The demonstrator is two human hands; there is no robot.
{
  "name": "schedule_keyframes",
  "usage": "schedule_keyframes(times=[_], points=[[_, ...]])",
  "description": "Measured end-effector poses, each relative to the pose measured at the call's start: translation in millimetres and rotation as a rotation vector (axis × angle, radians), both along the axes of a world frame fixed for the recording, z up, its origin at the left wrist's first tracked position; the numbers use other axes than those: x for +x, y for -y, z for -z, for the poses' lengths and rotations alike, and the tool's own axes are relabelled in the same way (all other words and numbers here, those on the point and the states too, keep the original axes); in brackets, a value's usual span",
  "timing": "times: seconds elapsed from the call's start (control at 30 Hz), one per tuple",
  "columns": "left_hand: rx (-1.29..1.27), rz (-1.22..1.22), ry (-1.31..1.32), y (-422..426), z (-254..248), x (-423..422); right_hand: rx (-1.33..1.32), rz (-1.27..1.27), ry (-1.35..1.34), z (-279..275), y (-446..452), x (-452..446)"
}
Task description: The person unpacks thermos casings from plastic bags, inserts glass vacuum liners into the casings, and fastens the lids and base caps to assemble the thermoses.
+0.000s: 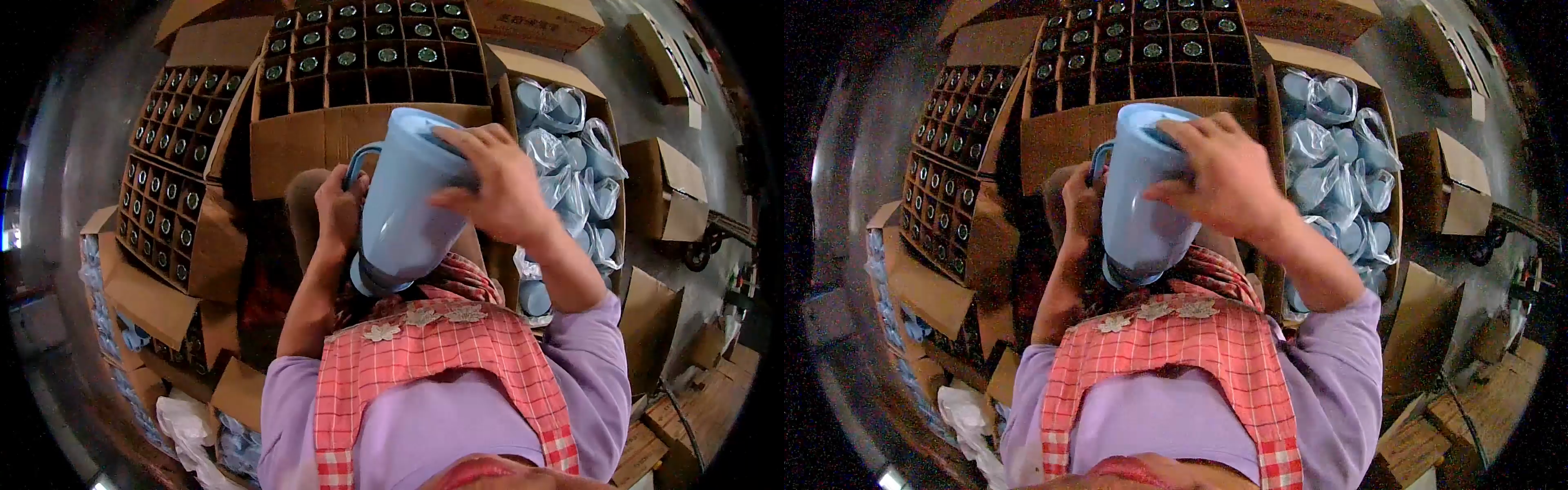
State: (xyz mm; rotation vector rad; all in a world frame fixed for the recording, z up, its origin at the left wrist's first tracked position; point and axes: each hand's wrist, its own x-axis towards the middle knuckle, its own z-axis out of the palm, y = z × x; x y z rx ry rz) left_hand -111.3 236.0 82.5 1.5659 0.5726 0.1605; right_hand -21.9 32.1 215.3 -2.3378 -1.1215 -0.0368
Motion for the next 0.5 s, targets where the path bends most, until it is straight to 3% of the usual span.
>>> schedule_keyframes(times=[0.07,0.1,0.2,0.27,0.3,0.4,0.43,0.5], points=[[-0.144,-0.002,0.007,-5,-7,-10,-0.017,-0.048,0.022,5,-8,10],[-0.55,-0.021,0.089,-16,12,-22,0.074,0.001,-0.087,10,-6,17],[-0.483,0.125,0.294,-8,-9,-62,0.373,0.182,-0.377,27,13,34],[0.01,0.34,0.046,-8,-14,-75,0.48,0.328,-0.41,29,20,41],[-0.004,0.408,-0.159,-7,-21,-76,0.512,0.372,-0.421,26,22,46],[-0.156,0.216,0.003,-19,-24,-75,0.632,0.472,-0.471,14,18,56],[0.08,0.211,0.184,-20,-22,-72,0.676,0.487,-0.507,11,12,58],[0.058,0.039,0.482,-3,-29,-49,0.716,0.475,-0.592,23,-1,64]])
